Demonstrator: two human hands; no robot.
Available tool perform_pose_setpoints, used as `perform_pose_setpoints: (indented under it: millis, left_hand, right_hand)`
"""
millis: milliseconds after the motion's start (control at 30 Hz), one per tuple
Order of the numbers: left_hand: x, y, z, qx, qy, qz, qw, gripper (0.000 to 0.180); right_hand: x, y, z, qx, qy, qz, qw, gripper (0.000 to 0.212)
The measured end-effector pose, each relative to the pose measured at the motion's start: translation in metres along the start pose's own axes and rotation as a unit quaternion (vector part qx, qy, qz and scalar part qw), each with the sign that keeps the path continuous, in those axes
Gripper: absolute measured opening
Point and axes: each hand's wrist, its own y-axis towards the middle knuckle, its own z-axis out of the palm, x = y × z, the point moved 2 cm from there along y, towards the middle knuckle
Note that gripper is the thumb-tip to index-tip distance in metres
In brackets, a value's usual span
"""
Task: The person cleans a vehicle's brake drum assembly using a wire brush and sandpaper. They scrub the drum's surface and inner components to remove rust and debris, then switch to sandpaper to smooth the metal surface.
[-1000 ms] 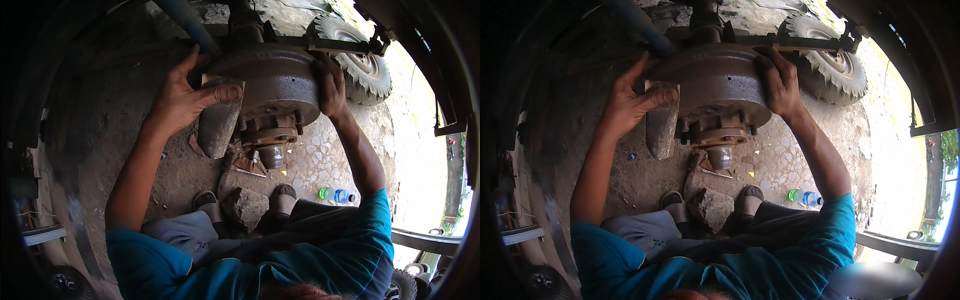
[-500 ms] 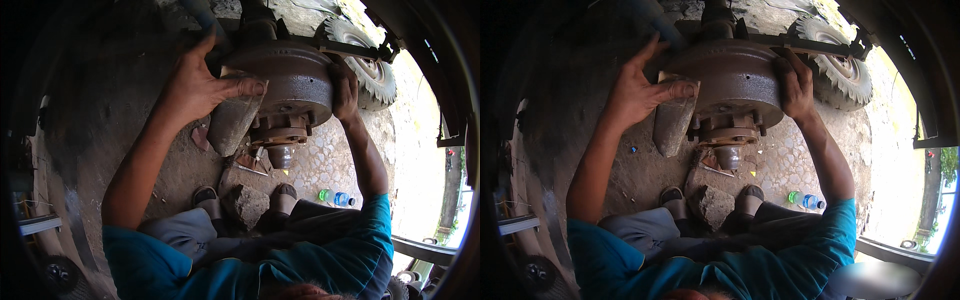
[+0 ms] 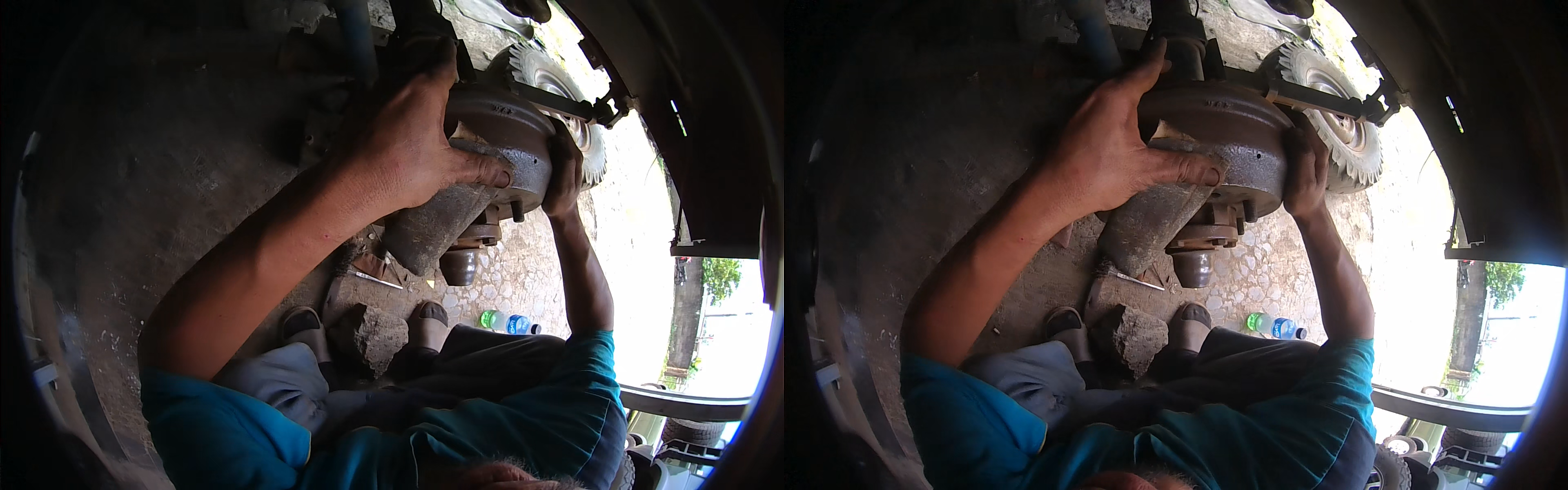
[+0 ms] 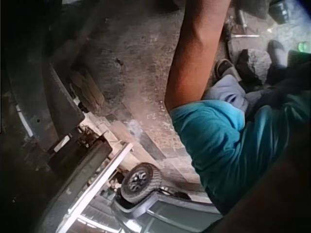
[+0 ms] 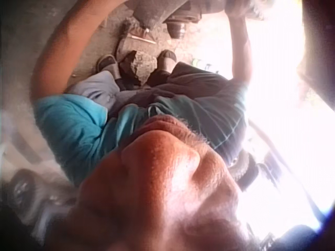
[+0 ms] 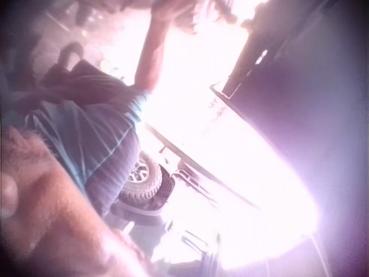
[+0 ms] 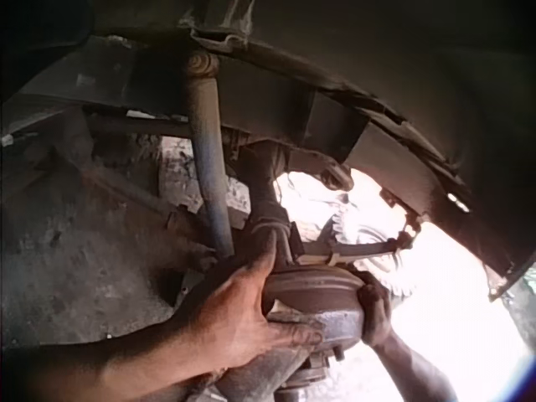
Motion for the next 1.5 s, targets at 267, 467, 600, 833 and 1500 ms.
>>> perform_pose_setpoints:
  millis: [267, 467, 600, 833, 1500]
  left_hand:
    - [0.021, -0.018, -0.020, -0.016, -0.038, -0.024, 0.999, 0.111]
    - [0.025, -0.017, -0.015, -0.008, -0.072, -0.015, 0.997, 0.113]
    - [0.036, -0.035, -0.029, 0.021, -0.295, -0.114, 0.948, 0.117]
    - [0.022, -0.016, -0.018, 0.006, -0.034, -0.013, 0.999, 0.121]
    - [0.008, 0.002, -0.004, -0.009, -0.032, 0.015, 0.999, 0.120]
  right_hand:
    - [0.007, 0.007, 0.000, 0.019, 0.047, 0.104, 0.993, 0.047]
    - [0.003, 0.010, 0.000, 0.063, 0.172, 0.198, 0.963, 0.046]
    - [0.006, 0.009, 0.000, 0.043, 0.142, 0.203, 0.968, 0.053]
    - [-0.019, -0.010, -0.005, 0.022, -0.049, -0.051, 0.997, 0.028]
    - [-0.013, -0.018, -0.001, 0.002, -0.121, -0.054, 0.991, 0.031]
